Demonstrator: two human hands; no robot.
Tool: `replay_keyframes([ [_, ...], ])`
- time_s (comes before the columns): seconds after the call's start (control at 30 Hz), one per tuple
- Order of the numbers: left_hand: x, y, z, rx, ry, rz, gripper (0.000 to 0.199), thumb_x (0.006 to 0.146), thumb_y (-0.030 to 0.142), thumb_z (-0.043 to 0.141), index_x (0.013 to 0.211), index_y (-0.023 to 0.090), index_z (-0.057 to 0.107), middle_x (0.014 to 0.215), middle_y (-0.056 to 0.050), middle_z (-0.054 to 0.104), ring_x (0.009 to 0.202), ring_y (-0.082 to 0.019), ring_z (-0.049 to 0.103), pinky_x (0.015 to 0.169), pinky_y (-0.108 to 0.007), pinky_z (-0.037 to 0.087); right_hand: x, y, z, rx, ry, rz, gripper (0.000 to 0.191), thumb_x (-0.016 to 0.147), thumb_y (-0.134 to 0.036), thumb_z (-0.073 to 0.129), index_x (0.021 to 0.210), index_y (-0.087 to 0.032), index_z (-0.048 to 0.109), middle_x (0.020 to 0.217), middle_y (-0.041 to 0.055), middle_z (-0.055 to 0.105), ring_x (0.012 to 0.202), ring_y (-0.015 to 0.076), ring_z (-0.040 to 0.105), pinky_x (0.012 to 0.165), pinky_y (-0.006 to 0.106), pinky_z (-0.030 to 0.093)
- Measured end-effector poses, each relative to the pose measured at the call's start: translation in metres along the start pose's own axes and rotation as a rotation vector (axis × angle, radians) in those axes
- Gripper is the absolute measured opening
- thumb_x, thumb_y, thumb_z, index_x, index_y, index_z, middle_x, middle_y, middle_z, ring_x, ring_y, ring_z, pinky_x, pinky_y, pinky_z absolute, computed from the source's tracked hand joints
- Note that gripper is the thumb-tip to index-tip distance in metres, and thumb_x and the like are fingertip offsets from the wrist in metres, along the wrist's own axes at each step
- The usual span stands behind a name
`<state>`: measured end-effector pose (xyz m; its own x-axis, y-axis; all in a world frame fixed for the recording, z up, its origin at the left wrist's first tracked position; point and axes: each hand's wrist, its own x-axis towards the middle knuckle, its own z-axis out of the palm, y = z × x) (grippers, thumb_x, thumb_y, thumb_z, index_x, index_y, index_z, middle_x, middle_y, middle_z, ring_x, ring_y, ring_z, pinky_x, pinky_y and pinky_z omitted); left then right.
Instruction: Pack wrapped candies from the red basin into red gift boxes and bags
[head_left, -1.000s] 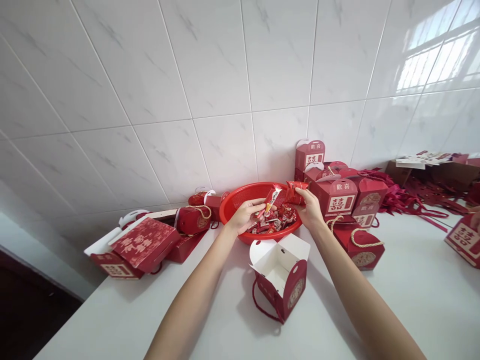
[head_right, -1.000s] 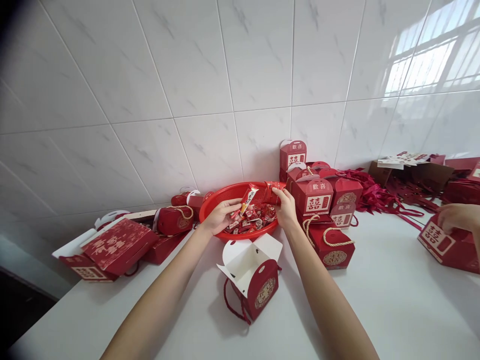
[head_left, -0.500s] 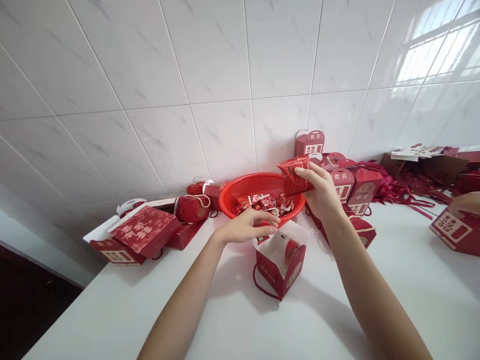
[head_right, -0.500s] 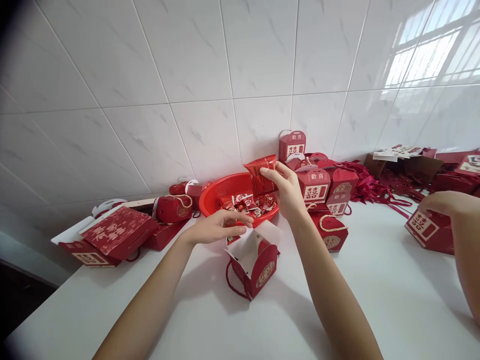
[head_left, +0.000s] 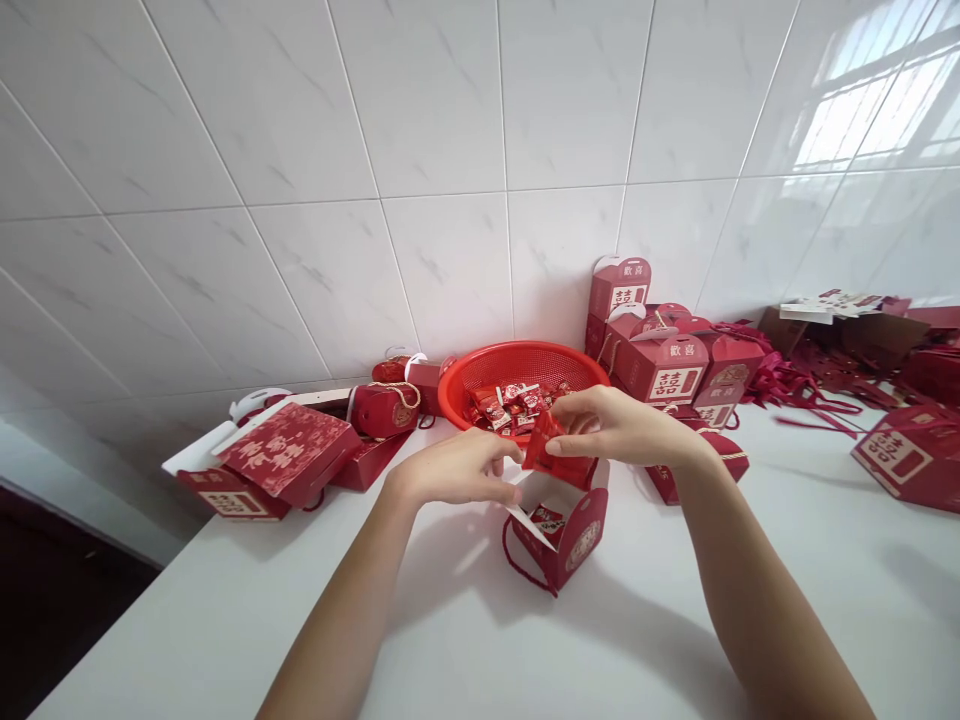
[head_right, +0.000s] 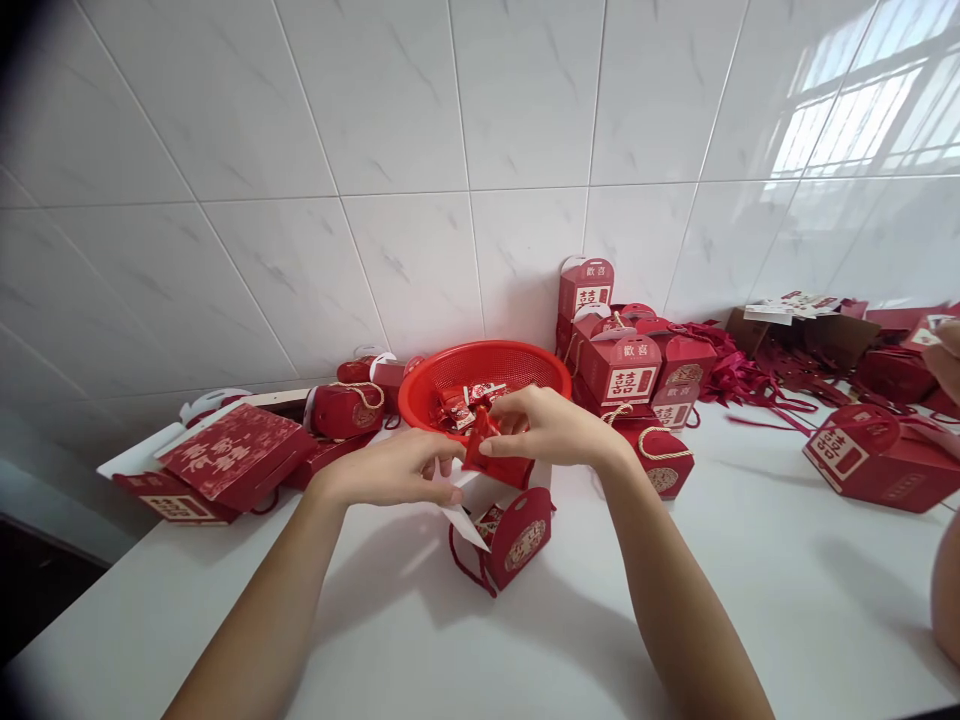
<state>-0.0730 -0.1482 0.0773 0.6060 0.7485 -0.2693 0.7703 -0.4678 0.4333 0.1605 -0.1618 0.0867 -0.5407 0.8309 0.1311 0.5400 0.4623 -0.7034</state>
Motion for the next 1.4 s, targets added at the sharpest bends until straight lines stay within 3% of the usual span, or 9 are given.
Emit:
replay_keyframes([
  [0.13, -0.003, 0.002, 0.000, -0.025, -0.072, -0.056, 0.049, 0.075, 0.046, 0.068, 0.116, 0.020, 0.067, 0.101, -0.004, 0.069, 0.087, -0.022, 0.066, 0.064, -0.026, 0.045, 0.005, 0.008, 0.002, -0.158, -0.017, 0.025, 0.031, 0.083, -0.041, 0.066, 0.105, -0.019, 0.070, 0.097, 0.0065, 0.072, 0.090, 0.0242, 0.065, 0.074, 0.032, 0.047],
  [0.4, -0.007, 0.000, -0.004, 0.006, -0.085, -0.077, 0.070, 0.075, 0.054, 0.068, 0.137, 0.024, 0.057, 0.120, -0.005, 0.068, 0.113, -0.027, 0.061, 0.085, -0.029, 0.048, -0.004, 0.002, -0.002, -0.328, -0.088, 0.168, 0.057, 0.075, -0.042, 0.075, 0.128, -0.024, 0.063, 0.130, 0.0095, 0.065, 0.118, 0.0316, 0.059, 0.087, 0.035, 0.048],
  [0.6, -0.011, 0.001, -0.003, 0.047, -0.080, -0.022, 0.073, 0.073, 0.062, 0.068, 0.135, 0.024, 0.060, 0.130, -0.009, 0.063, 0.114, -0.029, 0.061, 0.085, -0.029, 0.049, -0.014, 0.000, -0.008, -0.364, -0.162, 0.243, 0.038, 0.072, -0.036, 0.074, 0.108, -0.027, 0.069, 0.108, 0.0065, 0.070, 0.097, 0.0278, 0.065, 0.071, 0.031, 0.049],
  [0.8, -0.014, 0.003, -0.003, 0.050, -0.084, 0.002, 0.081, 0.070, 0.069, 0.069, 0.133, 0.018, 0.061, 0.121, -0.011, 0.066, 0.106, -0.029, 0.064, 0.081, -0.029, 0.049, -0.014, 0.001, -0.004, -0.273, -0.164, 0.104, 0.022, 0.070, -0.035, 0.077, 0.090, -0.027, 0.073, 0.089, 0.0035, 0.071, 0.085, 0.0246, 0.066, 0.060, 0.028, 0.046],
  [0.93, -0.011, 0.004, 0.000, 0.072, -0.037, 0.018, 0.066, 0.077, 0.059, 0.066, 0.129, 0.020, 0.062, 0.118, -0.009, 0.066, 0.107, -0.027, 0.062, 0.080, -0.028, 0.047, -0.017, 0.001, 0.002, -0.116, -0.211, 0.026, 0.027, 0.073, -0.044, 0.078, 0.092, -0.026, 0.076, 0.086, 0.0022, 0.073, 0.081, 0.0217, 0.067, 0.064, 0.027, 0.049],
  [1.1, -0.002, 0.007, 0.011, 0.108, 0.055, 0.040, 0.045, 0.084, 0.048, 0.058, 0.121, 0.022, 0.059, 0.116, -0.007, 0.065, 0.105, -0.027, 0.060, 0.075, -0.030, 0.044, -0.030, 0.008, 0.003, -0.048, -0.260, 0.043, 0.044, 0.068, -0.050, 0.082, 0.105, -0.028, 0.076, 0.099, 0.0020, 0.076, 0.089, 0.0230, 0.070, 0.075, 0.029, 0.052],
  [1.2, 0.004, 0.012, 0.018, 0.141, 0.104, 0.033, 0.039, 0.084, 0.042, 0.058, 0.118, 0.022, 0.057, 0.117, -0.008, 0.065, 0.107, -0.028, 0.060, 0.074, -0.031, 0.044, -0.039, 0.018, 0.007, -0.032, -0.274, 0.030, 0.040, 0.073, -0.050, 0.079, 0.105, -0.026, 0.075, 0.105, 0.0028, 0.075, 0.092, 0.0224, 0.070, 0.079, 0.030, 0.053],
  [1.27, 0.006, 0.017, 0.022, 0.164, 0.125, 0.039, 0.036, 0.083, 0.035, 0.059, 0.116, 0.021, 0.056, 0.113, -0.008, 0.066, 0.103, -0.028, 0.061, 0.072, -0.031, 0.043, -0.044, 0.026, 0.013, 0.000, -0.217, 0.029, 0.035, 0.082, -0.047, 0.072, 0.107, -0.024, 0.073, 0.107, 0.0039, 0.074, 0.096, 0.0222, 0.069, 0.082, 0.032, 0.054],
  [1.4, 0.009, 0.025, 0.025, 0.210, 0.098, 0.091, 0.020, 0.078, 0.023, 0.058, 0.098, 0.020, 0.060, 0.094, -0.006, 0.068, 0.084, -0.025, 0.063, 0.063, -0.031, 0.039, -0.049, 0.044, 0.037, 0.072, 0.032, 0.036, 0.038, 0.084, -0.041, 0.071, 0.117, -0.024, 0.067, 0.118, 0.0066, 0.071, 0.107, 0.0249, 0.066, 0.095, 0.042, 0.053],
])
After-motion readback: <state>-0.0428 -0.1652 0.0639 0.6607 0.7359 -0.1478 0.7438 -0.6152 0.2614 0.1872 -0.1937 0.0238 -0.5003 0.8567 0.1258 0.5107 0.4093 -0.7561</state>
